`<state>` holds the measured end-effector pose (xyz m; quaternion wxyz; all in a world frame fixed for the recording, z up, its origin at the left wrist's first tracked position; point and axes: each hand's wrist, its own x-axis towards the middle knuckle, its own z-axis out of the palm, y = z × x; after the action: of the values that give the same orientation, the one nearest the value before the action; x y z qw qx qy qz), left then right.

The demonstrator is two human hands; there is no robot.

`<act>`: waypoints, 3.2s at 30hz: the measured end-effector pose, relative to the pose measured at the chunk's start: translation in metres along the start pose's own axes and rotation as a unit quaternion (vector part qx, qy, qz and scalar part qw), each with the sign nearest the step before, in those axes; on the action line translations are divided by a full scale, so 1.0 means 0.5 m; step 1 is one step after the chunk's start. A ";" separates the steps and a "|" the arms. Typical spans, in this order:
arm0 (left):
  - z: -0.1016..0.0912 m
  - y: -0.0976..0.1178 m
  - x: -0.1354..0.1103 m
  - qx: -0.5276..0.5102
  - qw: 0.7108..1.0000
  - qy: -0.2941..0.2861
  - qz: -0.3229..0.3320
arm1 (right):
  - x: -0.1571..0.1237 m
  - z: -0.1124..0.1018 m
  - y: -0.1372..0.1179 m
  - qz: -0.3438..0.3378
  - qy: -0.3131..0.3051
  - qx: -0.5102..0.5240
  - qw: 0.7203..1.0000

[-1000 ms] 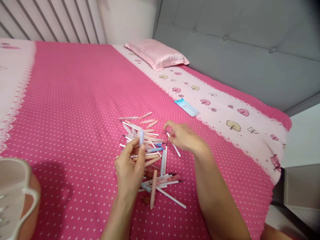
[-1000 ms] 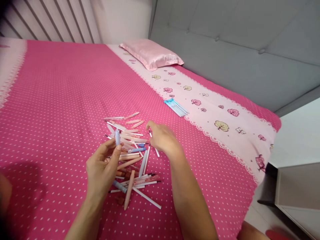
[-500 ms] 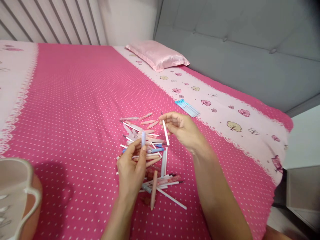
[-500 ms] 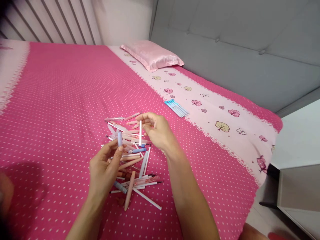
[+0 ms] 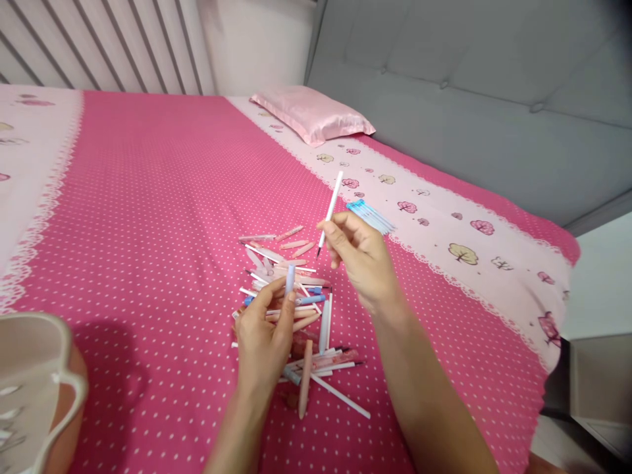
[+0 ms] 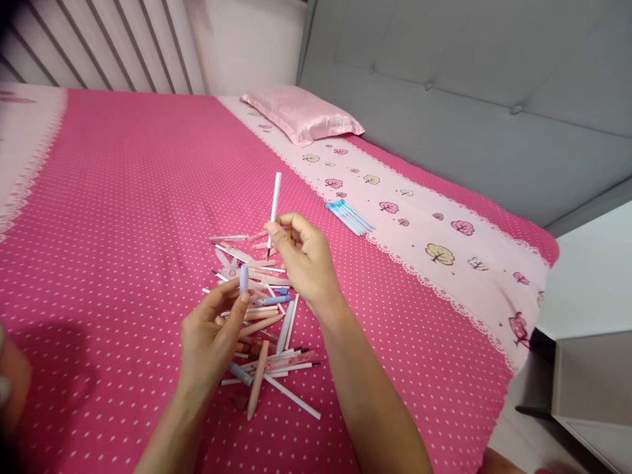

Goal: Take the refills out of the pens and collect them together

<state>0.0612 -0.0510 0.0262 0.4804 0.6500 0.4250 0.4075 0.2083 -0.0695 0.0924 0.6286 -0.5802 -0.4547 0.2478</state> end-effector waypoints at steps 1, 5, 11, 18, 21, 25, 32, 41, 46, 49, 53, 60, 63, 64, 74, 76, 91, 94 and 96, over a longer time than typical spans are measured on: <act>0.000 0.001 0.000 0.001 1.000 0.002 0.000 | -0.001 0.003 -0.001 -0.016 0.009 -0.012 1.000; 0.001 0.000 -0.002 0.013 1.000 0.007 0.006 | -0.004 0.011 0.000 -0.041 0.010 -0.012 0.999; -0.001 -0.008 -0.003 0.005 0.999 -0.025 0.039 | -0.008 0.018 0.004 -0.047 0.001 -0.016 0.999; -0.002 -0.005 -0.004 0.004 0.999 -0.025 0.040 | -0.019 0.021 -0.005 -0.086 0.016 -0.107 0.990; -0.002 -0.003 -0.004 0.007 0.999 -0.028 0.039 | -0.020 0.021 -0.009 -0.093 0.018 -0.115 0.989; 0.000 0.000 -0.007 -0.018 0.999 -0.038 0.017 | -0.019 0.023 -0.009 -0.093 0.013 -0.121 0.988; 0.002 0.003 -0.006 -0.025 0.999 -0.039 0.026 | -0.020 0.026 -0.009 -0.075 -0.044 -0.143 0.986; 0.003 -0.028 -0.006 -0.048 0.997 -0.050 0.037 | -0.020 0.026 -0.008 -0.063 -0.024 -0.121 0.990; -0.009 -0.026 -0.002 0.000 0.996 -0.064 0.065 | -0.023 0.031 -0.004 -0.061 -0.026 -0.131 0.989; -0.011 -0.023 -0.003 0.005 0.995 -0.062 0.072 | -0.026 0.031 -0.006 -0.061 -0.031 -0.142 0.987; -0.008 -0.022 -0.005 -0.016 0.997 -0.052 0.062 | -0.028 0.031 -0.009 -0.070 -0.033 -0.141 0.987; -0.001 -0.028 -0.007 -0.111 0.989 -0.093 0.001 | -0.026 0.027 -0.009 -0.057 -0.027 -0.139 0.988; -0.001 -0.021 -0.008 -0.118 0.990 -0.079 -0.011 | -0.027 0.026 -0.015 -0.049 -0.037 -0.141 0.988; -0.001 -0.018 -0.008 -0.122 0.989 -0.077 -0.015 | -0.028 0.026 -0.017 -0.047 -0.041 -0.141 0.988; -0.013 -0.010 -0.004 -0.160 0.983 -0.072 -0.047 | -0.033 0.034 -0.017 -0.059 -0.113 -0.160 0.979; -0.025 -0.003 0.000 -0.156 0.984 -0.055 -0.068 | -0.036 0.033 -0.021 -0.063 -0.145 -0.155 0.975; -0.093 -0.011 0.031 -0.099 0.973 0.201 -0.060 | -0.048 0.045 0.027 0.069 -0.374 -0.228 0.897; -0.092 -0.022 0.033 -0.104 0.973 0.198 -0.057 | -0.043 0.056 0.053 0.058 -0.342 -0.253 0.903; -0.091 -0.028 0.034 -0.116 0.973 0.191 -0.057 | -0.033 0.055 0.071 0.051 -0.307 -0.284 0.907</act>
<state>0.0217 -0.0197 0.0240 0.4846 0.4748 0.4954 0.5426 0.1848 -0.0622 0.0512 0.2532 -0.6519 -0.6462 0.3056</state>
